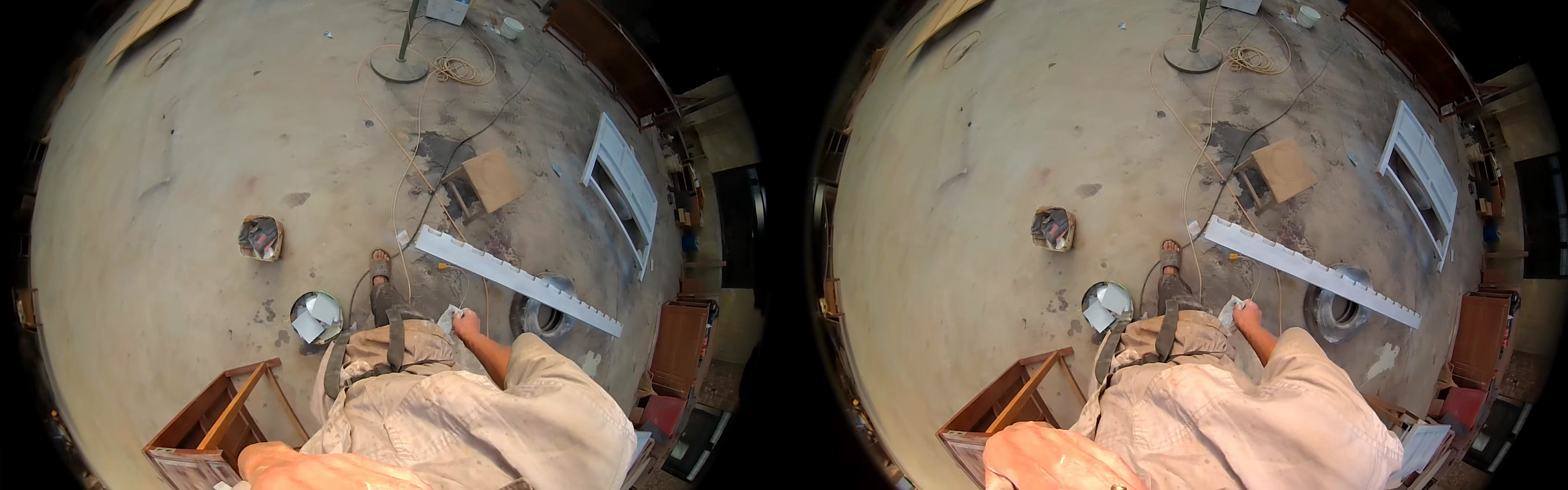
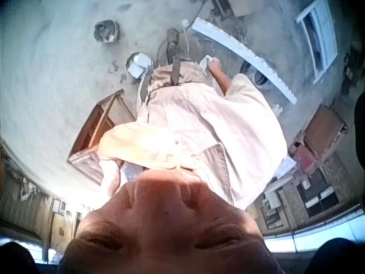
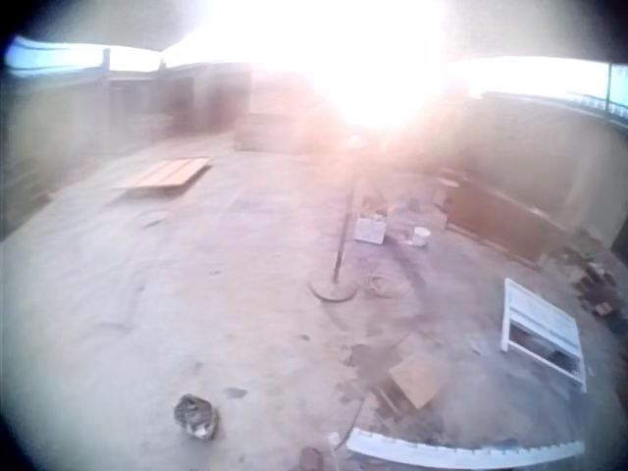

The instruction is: The person uses an electric sander to smooth the surface of a wooden cabinet frame. They then move a standing fan, plug in the sander, and handle sandpaper sheets.

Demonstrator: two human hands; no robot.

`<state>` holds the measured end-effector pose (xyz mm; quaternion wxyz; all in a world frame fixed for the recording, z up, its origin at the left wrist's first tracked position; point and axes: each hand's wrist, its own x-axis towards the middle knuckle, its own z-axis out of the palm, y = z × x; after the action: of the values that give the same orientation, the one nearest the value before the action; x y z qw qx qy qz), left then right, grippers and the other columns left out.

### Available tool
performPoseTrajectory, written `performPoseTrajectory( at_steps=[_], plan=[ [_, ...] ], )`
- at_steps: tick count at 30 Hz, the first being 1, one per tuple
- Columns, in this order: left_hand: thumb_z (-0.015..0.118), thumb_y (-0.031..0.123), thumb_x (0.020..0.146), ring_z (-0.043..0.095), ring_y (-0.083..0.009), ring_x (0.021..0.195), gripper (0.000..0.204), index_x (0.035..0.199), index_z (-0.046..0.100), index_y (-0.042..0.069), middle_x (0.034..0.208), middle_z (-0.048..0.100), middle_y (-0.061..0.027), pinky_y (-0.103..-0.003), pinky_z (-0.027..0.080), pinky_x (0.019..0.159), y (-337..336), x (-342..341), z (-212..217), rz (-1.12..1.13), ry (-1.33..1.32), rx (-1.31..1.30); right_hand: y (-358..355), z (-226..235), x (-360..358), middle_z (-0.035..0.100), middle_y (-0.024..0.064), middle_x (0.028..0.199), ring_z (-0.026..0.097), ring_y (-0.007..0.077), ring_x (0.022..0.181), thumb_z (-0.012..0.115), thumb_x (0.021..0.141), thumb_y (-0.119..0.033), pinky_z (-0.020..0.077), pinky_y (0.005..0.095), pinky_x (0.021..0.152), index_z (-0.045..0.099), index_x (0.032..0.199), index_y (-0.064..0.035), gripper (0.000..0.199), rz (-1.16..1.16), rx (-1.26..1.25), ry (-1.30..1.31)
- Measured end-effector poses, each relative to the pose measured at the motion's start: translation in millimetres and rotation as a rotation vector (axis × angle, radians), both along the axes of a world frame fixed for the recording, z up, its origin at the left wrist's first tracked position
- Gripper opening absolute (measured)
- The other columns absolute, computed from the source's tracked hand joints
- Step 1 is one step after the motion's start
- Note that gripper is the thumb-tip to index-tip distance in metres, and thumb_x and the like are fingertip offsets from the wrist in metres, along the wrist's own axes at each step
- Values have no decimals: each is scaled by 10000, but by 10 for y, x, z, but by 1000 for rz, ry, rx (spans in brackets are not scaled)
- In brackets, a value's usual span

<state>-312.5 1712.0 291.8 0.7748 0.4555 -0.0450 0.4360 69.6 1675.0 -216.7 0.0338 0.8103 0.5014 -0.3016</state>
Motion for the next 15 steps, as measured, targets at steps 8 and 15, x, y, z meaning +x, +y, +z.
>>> performPoseTrajectory(
  at_steps=[8,15],
  plan=[
    [505,544,955,641,-402,1027,745,1300,490,-117,1184,601,-309,-511,525,837,1126,147,-116,64,44,-25,1221,166,-56,672,236,981,636,426,957,624,845,-324,497,493,835,647,946,-28,314,61,-32,88],
    [502,497,983,662,-393,979,664,1275,529,-98,1146,636,-284,-495,555,786,1981,366,-335,370,230,-32,1481,242,650,672,238,910,643,418,912,639,844,-275,505,471,779,639,912,-21,263,-82,41,84]
  ],
)
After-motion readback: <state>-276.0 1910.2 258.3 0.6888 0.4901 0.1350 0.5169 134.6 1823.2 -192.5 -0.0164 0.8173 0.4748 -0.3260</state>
